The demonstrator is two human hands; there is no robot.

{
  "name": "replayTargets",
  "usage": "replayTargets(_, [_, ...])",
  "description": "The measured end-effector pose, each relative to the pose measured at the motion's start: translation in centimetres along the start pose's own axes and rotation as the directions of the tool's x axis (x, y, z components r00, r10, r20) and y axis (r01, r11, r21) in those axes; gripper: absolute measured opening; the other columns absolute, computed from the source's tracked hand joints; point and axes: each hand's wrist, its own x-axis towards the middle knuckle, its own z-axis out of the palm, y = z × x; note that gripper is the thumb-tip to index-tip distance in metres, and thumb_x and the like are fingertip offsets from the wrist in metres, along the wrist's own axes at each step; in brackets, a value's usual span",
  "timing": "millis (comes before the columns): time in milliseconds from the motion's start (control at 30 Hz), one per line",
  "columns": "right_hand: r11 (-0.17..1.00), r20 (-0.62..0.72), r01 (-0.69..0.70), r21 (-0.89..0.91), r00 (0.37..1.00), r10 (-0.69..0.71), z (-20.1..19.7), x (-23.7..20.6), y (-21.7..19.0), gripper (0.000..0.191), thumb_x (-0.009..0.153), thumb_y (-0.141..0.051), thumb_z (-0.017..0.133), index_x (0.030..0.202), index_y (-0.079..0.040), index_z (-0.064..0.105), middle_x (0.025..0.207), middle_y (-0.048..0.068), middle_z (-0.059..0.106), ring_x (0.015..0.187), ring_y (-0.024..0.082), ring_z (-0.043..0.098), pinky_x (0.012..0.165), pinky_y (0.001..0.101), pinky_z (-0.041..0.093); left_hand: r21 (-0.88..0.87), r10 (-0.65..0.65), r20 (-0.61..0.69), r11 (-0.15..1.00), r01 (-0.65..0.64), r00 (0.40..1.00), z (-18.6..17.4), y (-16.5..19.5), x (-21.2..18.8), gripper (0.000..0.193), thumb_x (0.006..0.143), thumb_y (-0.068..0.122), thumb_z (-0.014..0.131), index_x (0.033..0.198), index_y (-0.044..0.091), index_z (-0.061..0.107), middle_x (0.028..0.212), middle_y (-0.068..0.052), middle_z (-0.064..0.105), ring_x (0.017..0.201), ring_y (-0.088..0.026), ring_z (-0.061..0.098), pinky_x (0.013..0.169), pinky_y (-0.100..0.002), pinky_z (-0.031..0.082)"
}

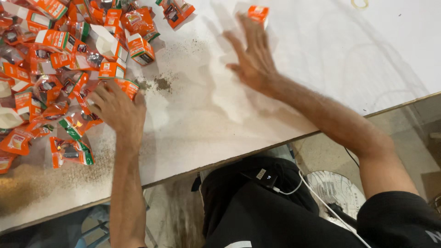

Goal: The person picks up small orange product boxes from a pile on the table, opens a folded box, places a plastic-wrapped item inside, and closes the box, setting finished boxes aside while pushing other boxes and packets around the work area.

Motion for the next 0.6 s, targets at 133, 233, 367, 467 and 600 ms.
replayTargets(133, [0.873,0.207,-0.063,0.484,0.977,-0.045,0.6,-0.2,-3.3,0.084,0.092,-0.033,0.086,0.153,-0.004,0.035,0.157,0.028,0.034,0.143,0.046,0.039,0.116,0.0548,0.039,-0.302,0.359,-0.232,0.857,-0.417,0.904,0.3,2.4,-0.3,0.058,0.083,0.022,0.084,0.132,0.005,0.059,0.128,-0.015,0.062,0.124,-0.035,0.053,0.104,-0.052,0.042])
replayTargets(233, [0.685,0.424,-0.317,0.656,0.905,0.013,1.3,-0.2,-3.8,0.087,0.095,-0.028,0.075,0.161,-0.006,0.024,0.145,0.019,0.052,0.128,0.036,0.058,0.112,0.0458,0.048,-0.323,0.794,-0.366,0.38,-0.867,0.485,1.1,7.8,0.0,0.049,0.083,-0.002,0.065,0.13,0.009,0.061,0.133,-0.012,0.064,0.127,-0.034,0.058,0.107,-0.049,0.048])
replayTargets(367, [0.558,0.477,-0.552,0.62,0.829,0.29,1.9,-0.1,-1.1,0.062,0.105,-0.02,0.066,0.159,-0.008,0.038,0.138,0.014,0.064,0.126,0.029,0.068,0.108,0.0402,0.055,-0.186,0.781,-0.466,0.374,-0.909,0.417,2.1,13.5,8.0,0.065,0.089,-0.008,0.062,0.152,0.005,0.051,0.151,-0.025,0.05,0.14,-0.041,0.049,0.118,-0.045,0.044])
replayTargets(467, [0.485,0.322,-0.381,0.787,0.925,0.203,1.9,-1.1,0.5,0.082,0.103,-0.018,0.065,0.163,-0.004,0.011,0.142,0.017,0.048,0.121,0.032,0.054,0.105,0.0419,0.049,-0.063,0.754,-0.267,0.608,-0.791,0.601,3.0,15.0,14.4,0.082,0.076,-0.007,0.066,0.154,0.008,0.047,0.146,-0.02,0.053,0.133,-0.04,0.048,0.11,-0.049,0.045])
replayTargets(600, [0.719,0.273,-0.268,0.641,0.955,0.112,2.1,-2.1,1.2,0.071,0.107,-0.017,0.067,0.161,-0.005,0.023,0.142,0.019,0.047,0.131,0.036,0.048,0.111,0.047,0.044,0.116,0.828,-0.087,0.561,-0.82,0.554,4.0,15.8,17.9,0.07,0.074,0.0,0.073,0.14,0.011,0.054,0.135,-0.014,0.059,0.117,-0.036,0.055,0.094,-0.045,0.051])
